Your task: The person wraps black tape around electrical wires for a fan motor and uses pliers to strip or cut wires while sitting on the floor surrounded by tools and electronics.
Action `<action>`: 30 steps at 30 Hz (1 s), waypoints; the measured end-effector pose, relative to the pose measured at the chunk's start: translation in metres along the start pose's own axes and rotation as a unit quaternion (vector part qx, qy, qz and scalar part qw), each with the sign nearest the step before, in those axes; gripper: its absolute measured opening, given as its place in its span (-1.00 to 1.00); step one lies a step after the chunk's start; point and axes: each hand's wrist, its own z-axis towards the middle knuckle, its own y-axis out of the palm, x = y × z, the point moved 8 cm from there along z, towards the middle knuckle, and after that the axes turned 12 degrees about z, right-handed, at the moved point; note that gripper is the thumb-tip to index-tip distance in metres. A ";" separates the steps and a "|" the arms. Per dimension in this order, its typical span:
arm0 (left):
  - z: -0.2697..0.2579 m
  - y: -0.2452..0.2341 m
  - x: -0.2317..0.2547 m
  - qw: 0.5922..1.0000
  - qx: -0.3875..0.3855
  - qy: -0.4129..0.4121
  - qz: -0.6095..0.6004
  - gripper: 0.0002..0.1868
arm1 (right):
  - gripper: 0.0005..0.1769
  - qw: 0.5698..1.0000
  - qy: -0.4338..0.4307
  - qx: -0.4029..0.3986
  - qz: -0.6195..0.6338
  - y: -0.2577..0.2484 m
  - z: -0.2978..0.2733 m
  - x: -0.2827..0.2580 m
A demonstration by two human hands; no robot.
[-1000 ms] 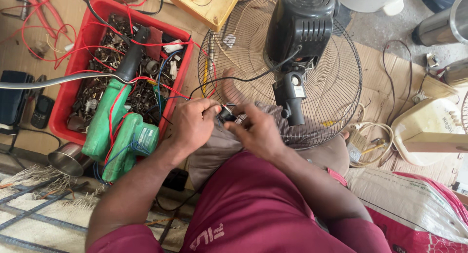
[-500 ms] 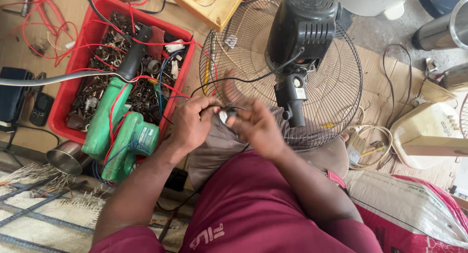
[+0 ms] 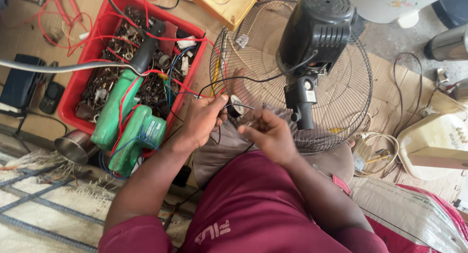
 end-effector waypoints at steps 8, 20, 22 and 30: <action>0.003 0.013 -0.007 0.994 -0.094 -0.047 -0.039 -0.62 | -0.38 0.910 -0.304 0.057 -0.276 0.018 -0.001 -0.028; -0.052 0.002 0.081 0.858 0.073 0.409 0.302 -0.88 | -0.50 0.958 -0.190 0.004 -0.214 0.010 0.002 -0.019; -0.050 0.002 0.082 0.856 0.085 0.406 0.309 -0.89 | -0.56 0.971 -0.181 -0.010 -0.153 0.011 0.003 -0.019; -0.064 0.002 0.086 0.852 0.063 0.439 0.278 -0.86 | -0.56 0.993 -0.071 -0.021 0.097 0.004 0.005 -0.036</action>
